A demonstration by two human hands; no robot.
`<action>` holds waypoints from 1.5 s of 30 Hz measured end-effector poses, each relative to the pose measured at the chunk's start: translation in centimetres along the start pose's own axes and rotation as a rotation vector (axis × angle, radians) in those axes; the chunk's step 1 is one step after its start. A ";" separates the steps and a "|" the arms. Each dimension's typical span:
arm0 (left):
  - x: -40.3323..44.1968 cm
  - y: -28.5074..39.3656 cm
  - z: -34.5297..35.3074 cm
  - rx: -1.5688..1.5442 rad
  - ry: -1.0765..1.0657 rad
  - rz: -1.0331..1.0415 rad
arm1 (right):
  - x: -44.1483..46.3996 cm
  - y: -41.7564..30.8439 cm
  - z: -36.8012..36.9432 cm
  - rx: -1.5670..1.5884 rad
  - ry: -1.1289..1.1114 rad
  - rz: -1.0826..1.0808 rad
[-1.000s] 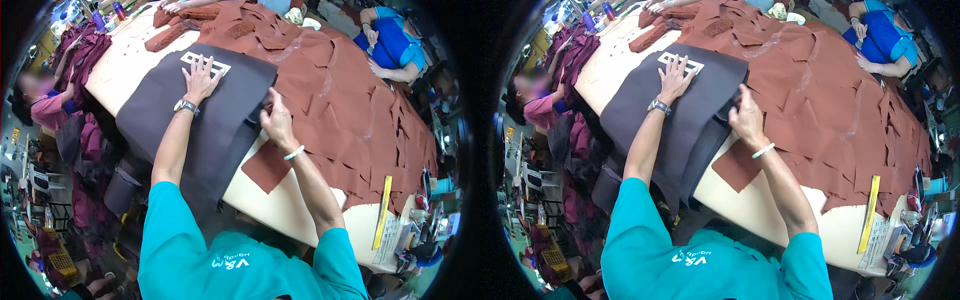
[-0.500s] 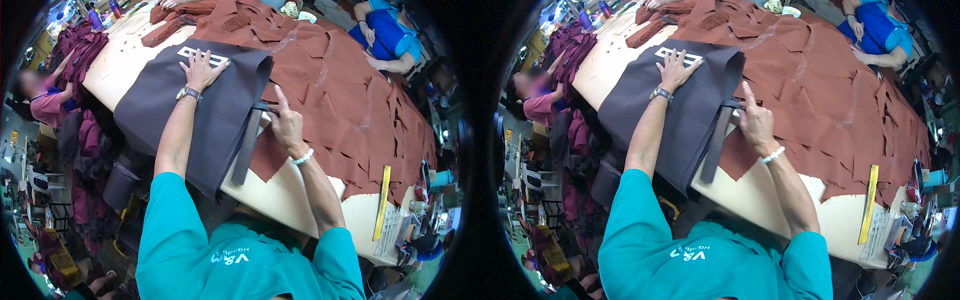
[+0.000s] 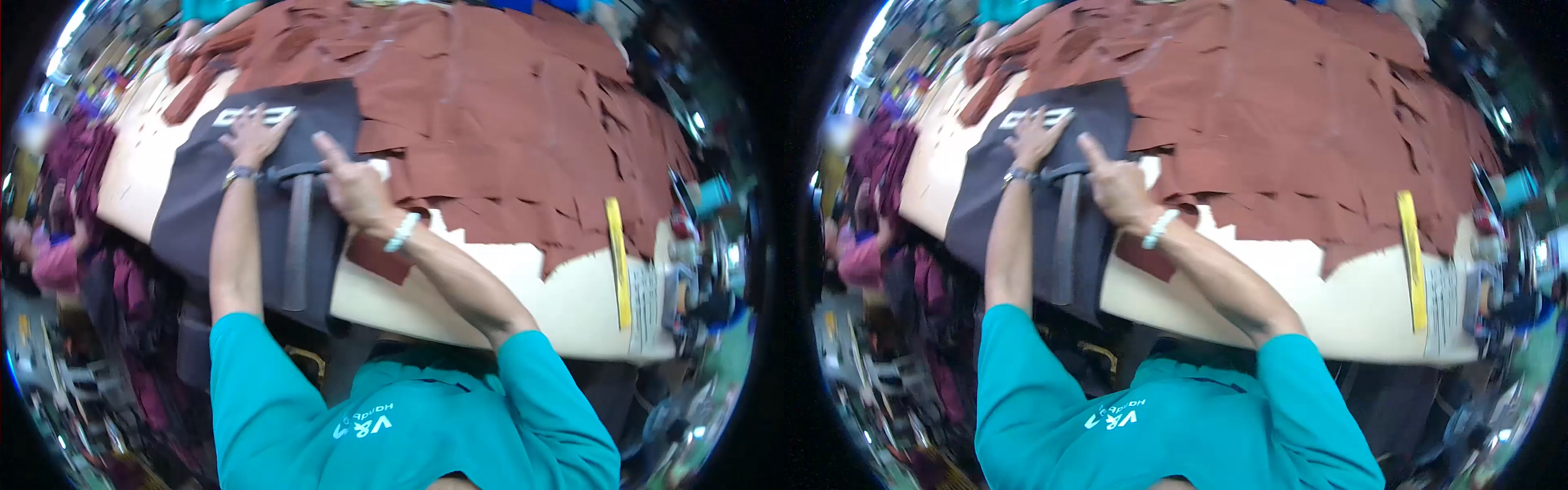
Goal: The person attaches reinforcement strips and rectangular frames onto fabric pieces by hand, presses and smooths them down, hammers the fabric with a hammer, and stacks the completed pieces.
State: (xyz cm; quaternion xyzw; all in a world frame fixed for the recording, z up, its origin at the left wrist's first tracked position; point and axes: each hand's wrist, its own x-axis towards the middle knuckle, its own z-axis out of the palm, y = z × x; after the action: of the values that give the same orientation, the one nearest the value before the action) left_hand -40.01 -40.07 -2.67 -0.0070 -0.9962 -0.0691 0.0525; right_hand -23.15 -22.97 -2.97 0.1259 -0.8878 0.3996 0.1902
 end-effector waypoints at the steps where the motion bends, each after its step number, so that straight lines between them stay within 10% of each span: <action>1: 0.3 -0.1 0.3 0.011 0.007 -0.006 | 0.0 0.5 0.9 -0.058 -0.094 0.081; 3: 1.6 -1.3 1.4 0.033 0.034 0.040 | -1.4 3.4 4.1 -0.229 0.121 -0.090; 11: 9.1 -7.5 6.3 0.192 0.026 0.195 | -16.9 1.8 -20.3 -0.397 0.634 -0.111; 19: 0.1 1.9 0.1 0.620 0.313 0.024 | -59.2 7.0 -32.9 -1.020 1.339 1.495; 23: 2.8 0.0 3.2 0.093 0.869 0.631 | -70.1 3.8 -30.6 -0.685 1.504 2.370; 26: -4.0 4.5 1.3 -0.059 0.707 0.639 | -75.7 4.7 -27.0 -0.690 1.276 2.717; 29: -10.8 8.7 0.0 -0.121 0.571 0.737 | -76.3 4.6 -25.6 -0.906 1.075 2.495; 34: -17.5 12.9 -0.3 -0.213 0.393 0.787 | -73.6 4.1 -27.6 -1.351 1.355 2.082; 38: -20.2 15.4 -1.7 -0.345 0.268 0.899 | -67.6 1.5 -36.0 -1.093 1.880 1.252; 41: -24.1 18.9 -2.9 -0.636 0.014 0.912 | -55.7 -1.1 -43.3 -0.711 1.824 0.548; 45: -31.3 25.2 -3.2 -0.834 -0.275 1.040 | -37.4 -2.2 -45.7 0.044 1.470 0.390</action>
State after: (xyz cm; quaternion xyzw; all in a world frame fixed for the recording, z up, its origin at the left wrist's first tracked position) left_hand -8.06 -15.77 0.68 -0.5135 -0.7509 -0.4116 -0.0553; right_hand 22.04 12.91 9.84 -0.3282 -0.5306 0.4247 0.6560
